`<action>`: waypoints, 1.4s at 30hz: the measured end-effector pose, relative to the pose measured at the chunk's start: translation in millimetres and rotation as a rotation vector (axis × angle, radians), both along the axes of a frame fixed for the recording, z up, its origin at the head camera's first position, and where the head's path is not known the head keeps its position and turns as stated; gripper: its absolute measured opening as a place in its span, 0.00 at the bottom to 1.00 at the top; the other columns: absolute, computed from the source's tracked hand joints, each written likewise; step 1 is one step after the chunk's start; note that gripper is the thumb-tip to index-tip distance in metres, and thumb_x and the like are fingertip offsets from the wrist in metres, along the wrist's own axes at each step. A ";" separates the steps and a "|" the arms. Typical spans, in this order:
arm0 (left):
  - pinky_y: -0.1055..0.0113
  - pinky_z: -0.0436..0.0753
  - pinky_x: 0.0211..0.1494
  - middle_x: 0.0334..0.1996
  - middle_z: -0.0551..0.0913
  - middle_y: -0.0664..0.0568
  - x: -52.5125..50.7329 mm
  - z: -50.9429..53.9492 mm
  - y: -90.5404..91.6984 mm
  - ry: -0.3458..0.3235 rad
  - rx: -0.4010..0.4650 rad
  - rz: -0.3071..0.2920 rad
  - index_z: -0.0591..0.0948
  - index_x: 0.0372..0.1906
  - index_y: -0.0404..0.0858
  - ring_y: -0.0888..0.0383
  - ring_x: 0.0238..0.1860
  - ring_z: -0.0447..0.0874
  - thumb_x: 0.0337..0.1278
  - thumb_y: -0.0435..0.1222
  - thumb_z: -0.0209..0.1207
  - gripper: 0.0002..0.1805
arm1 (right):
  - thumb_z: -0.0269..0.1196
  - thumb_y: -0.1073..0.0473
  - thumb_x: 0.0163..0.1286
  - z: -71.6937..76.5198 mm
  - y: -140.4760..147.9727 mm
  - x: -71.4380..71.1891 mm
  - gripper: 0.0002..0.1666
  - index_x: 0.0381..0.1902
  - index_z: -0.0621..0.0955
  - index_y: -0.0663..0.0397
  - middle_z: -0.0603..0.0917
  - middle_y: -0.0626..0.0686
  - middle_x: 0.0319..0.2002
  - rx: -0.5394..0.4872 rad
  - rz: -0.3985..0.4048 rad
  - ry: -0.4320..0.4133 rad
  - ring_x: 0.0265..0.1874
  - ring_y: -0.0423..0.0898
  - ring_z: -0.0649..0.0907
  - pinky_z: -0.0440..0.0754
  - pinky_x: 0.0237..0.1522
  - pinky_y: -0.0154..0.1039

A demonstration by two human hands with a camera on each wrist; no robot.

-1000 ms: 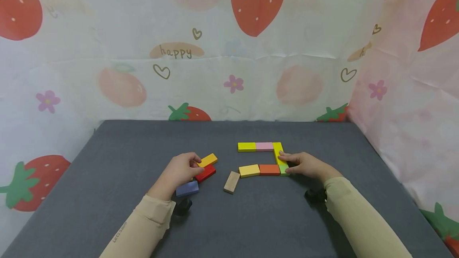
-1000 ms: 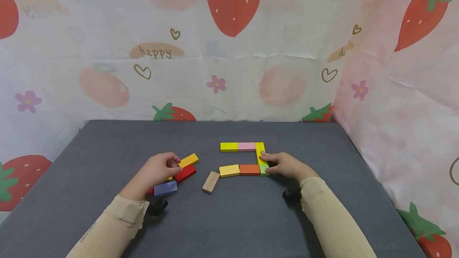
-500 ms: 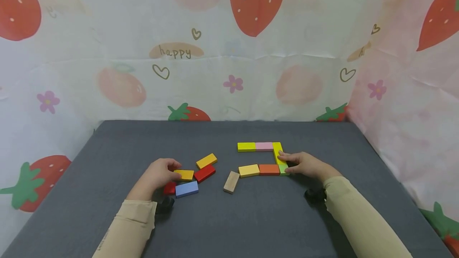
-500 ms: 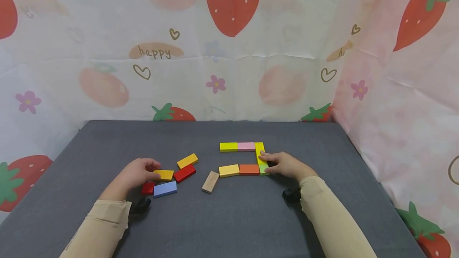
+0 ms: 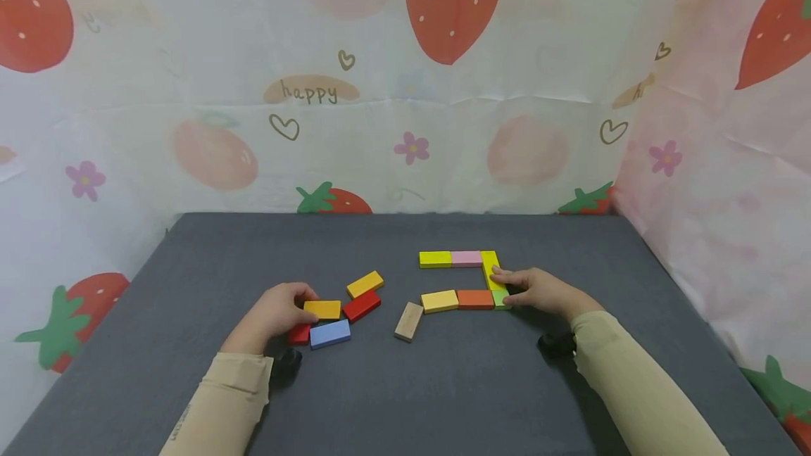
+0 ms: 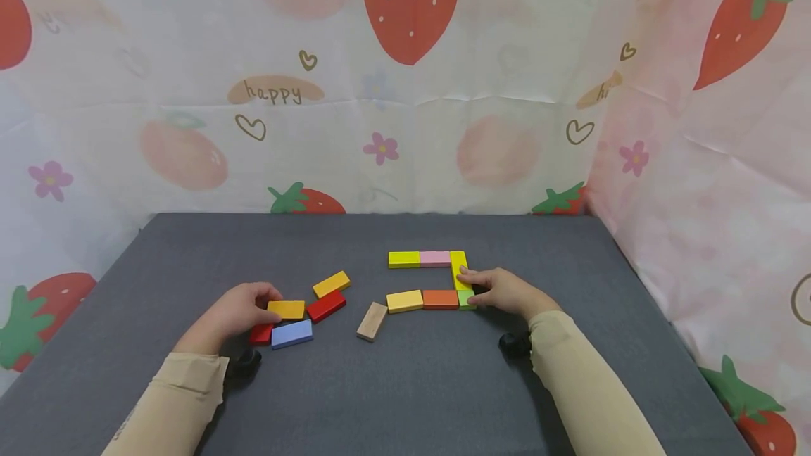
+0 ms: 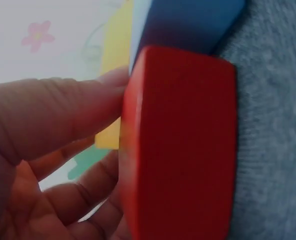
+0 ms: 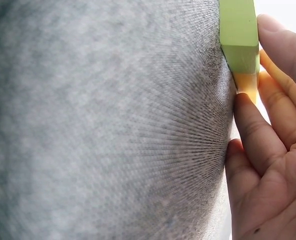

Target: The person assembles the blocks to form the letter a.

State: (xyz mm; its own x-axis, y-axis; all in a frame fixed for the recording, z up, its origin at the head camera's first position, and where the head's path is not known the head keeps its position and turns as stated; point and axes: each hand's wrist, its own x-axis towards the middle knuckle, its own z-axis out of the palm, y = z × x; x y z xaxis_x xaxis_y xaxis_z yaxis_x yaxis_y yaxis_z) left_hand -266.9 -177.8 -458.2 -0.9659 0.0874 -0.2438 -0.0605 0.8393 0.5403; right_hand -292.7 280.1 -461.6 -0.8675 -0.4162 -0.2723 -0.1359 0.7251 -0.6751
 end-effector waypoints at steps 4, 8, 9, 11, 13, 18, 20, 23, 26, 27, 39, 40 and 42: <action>0.62 0.75 0.36 0.31 0.77 0.50 -0.2 1.9 0.0 0.027 0.002 -0.004 0.78 0.33 0.41 0.54 0.32 0.72 0.44 0.37 0.67 0.10 | 0.64 0.51 0.58 0.0 -0.3 0.1 0.35 0.63 0.68 0.40 0.59 0.49 0.68 -0.002 -0.001 -0.001 0.68 0.55 0.53 0.54 0.63 0.55; 0.65 0.73 0.31 0.27 0.76 0.51 -2.4 5.1 2.3 0.032 0.015 -0.013 0.79 0.33 0.40 0.55 0.29 0.72 0.44 0.37 0.66 0.10 | 0.64 0.51 0.58 0.1 -0.4 0.3 0.35 0.63 0.68 0.40 0.59 0.49 0.68 -0.001 -0.001 0.000 0.68 0.55 0.53 0.54 0.63 0.55; 0.65 0.73 0.31 0.27 0.77 0.51 -3.1 5.8 3.4 0.030 0.008 -0.027 0.80 0.34 0.40 0.56 0.29 0.72 0.45 0.37 0.65 0.09 | 0.64 0.51 0.58 0.2 -0.4 0.2 0.34 0.63 0.68 0.40 0.59 0.49 0.68 -0.002 -0.003 -0.002 0.68 0.55 0.53 0.54 0.63 0.55; 0.64 0.74 0.33 0.27 0.78 0.52 -4.4 7.0 5.6 0.031 -0.013 -0.054 0.82 0.35 0.40 0.56 0.29 0.72 0.47 0.38 0.64 0.08 | 0.64 0.51 0.58 0.0 -0.2 -0.1 0.34 0.63 0.68 0.39 0.59 0.49 0.68 -0.002 -0.007 -0.003 0.68 0.55 0.53 0.54 0.63 0.55; 0.63 0.75 0.33 0.28 0.78 0.53 -4.6 7.9 7.3 0.042 -0.030 -0.071 0.83 0.34 0.41 0.56 0.29 0.73 0.49 0.38 0.63 0.07 | 0.64 0.51 0.58 -0.3 -0.2 -0.6 0.34 0.63 0.68 0.39 0.59 0.48 0.68 -0.003 -0.008 -0.005 0.68 0.55 0.53 0.54 0.63 0.55; 0.65 0.75 0.32 0.29 0.78 0.52 0.2 10.4 10.4 0.070 0.011 0.003 0.83 0.32 0.43 0.55 0.29 0.73 0.51 0.40 0.63 0.05 | 0.64 0.50 0.58 -1.2 -0.6 -1.5 0.34 0.64 0.68 0.39 0.59 0.48 0.68 -0.006 -0.002 -0.007 0.69 0.54 0.52 0.54 0.63 0.55; 0.65 0.76 0.33 0.30 0.78 0.52 4.4 12.1 13.4 0.076 0.050 0.030 0.83 0.33 0.43 0.55 0.30 0.73 0.51 0.40 0.63 0.06 | 0.64 0.50 0.58 -0.9 -0.7 -1.0 0.35 0.63 0.68 0.39 0.59 0.48 0.68 -0.006 -0.002 -0.007 0.69 0.54 0.53 0.54 0.63 0.55; 0.63 0.76 0.36 0.31 0.79 0.52 12.3 15.2 21.1 0.080 0.104 0.035 0.83 0.35 0.43 0.55 0.32 0.73 0.50 0.41 0.63 0.08 | 0.64 0.50 0.58 -0.3 -0.5 0.1 0.35 0.63 0.68 0.40 0.59 0.49 0.68 -0.004 0.003 0.000 0.68 0.55 0.53 0.55 0.63 0.55; 0.63 0.77 0.38 0.31 0.79 0.53 21.2 18.8 31.0 0.065 0.181 0.026 0.83 0.35 0.44 0.55 0.32 0.73 0.50 0.41 0.64 0.08 | 0.64 0.49 0.57 0.3 -0.3 0.8 0.35 0.63 0.68 0.40 0.59 0.49 0.68 -0.004 0.003 0.003 0.68 0.55 0.53 0.56 0.63 0.55; 0.63 0.77 0.38 0.31 0.79 0.53 23.8 19.7 34.5 0.064 0.205 0.021 0.83 0.35 0.44 0.55 0.32 0.73 0.50 0.41 0.64 0.07 | 0.64 0.49 0.57 0.3 -0.4 0.8 0.36 0.64 0.68 0.40 0.59 0.49 0.68 -0.007 0.004 0.002 0.68 0.55 0.53 0.56 0.63 0.55; 0.66 0.76 0.33 0.25 0.78 0.54 43.3 20.0 71.9 -0.019 0.379 -0.162 0.81 0.31 0.40 0.58 0.27 0.74 0.48 0.35 0.64 0.05 | 0.64 0.50 0.57 0.8 0.0 0.9 0.36 0.64 0.68 0.42 0.59 0.49 0.68 -0.014 0.002 0.001 0.68 0.55 0.52 0.56 0.63 0.54; 0.66 0.76 0.32 0.24 0.78 0.53 44.6 19.1 73.8 -0.038 0.397 -0.176 0.81 0.31 0.39 0.58 0.26 0.74 0.48 0.35 0.64 0.05 | 0.64 0.50 0.57 0.7 0.0 1.0 0.36 0.64 0.68 0.42 0.59 0.49 0.68 -0.015 0.002 0.003 0.68 0.55 0.53 0.56 0.63 0.54; 0.65 0.77 0.31 0.23 0.78 0.53 46.6 16.5 77.5 -0.076 0.406 -0.200 0.80 0.30 0.38 0.58 0.25 0.75 0.47 0.35 0.65 0.06 | 0.64 0.50 0.57 0.8 0.0 1.0 0.36 0.63 0.68 0.42 0.60 0.50 0.68 -0.016 0.002 0.008 0.68 0.55 0.53 0.57 0.63 0.54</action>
State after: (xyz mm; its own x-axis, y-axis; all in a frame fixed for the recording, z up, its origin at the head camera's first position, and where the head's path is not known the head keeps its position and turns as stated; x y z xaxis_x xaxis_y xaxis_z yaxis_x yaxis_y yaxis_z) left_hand -220.2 -100.3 -441.7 -0.9008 0.3738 -0.2212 0.0290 0.5599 0.8280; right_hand -291.7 280.1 -460.8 -0.8687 -0.4226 -0.2583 -0.1433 0.7136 -0.6857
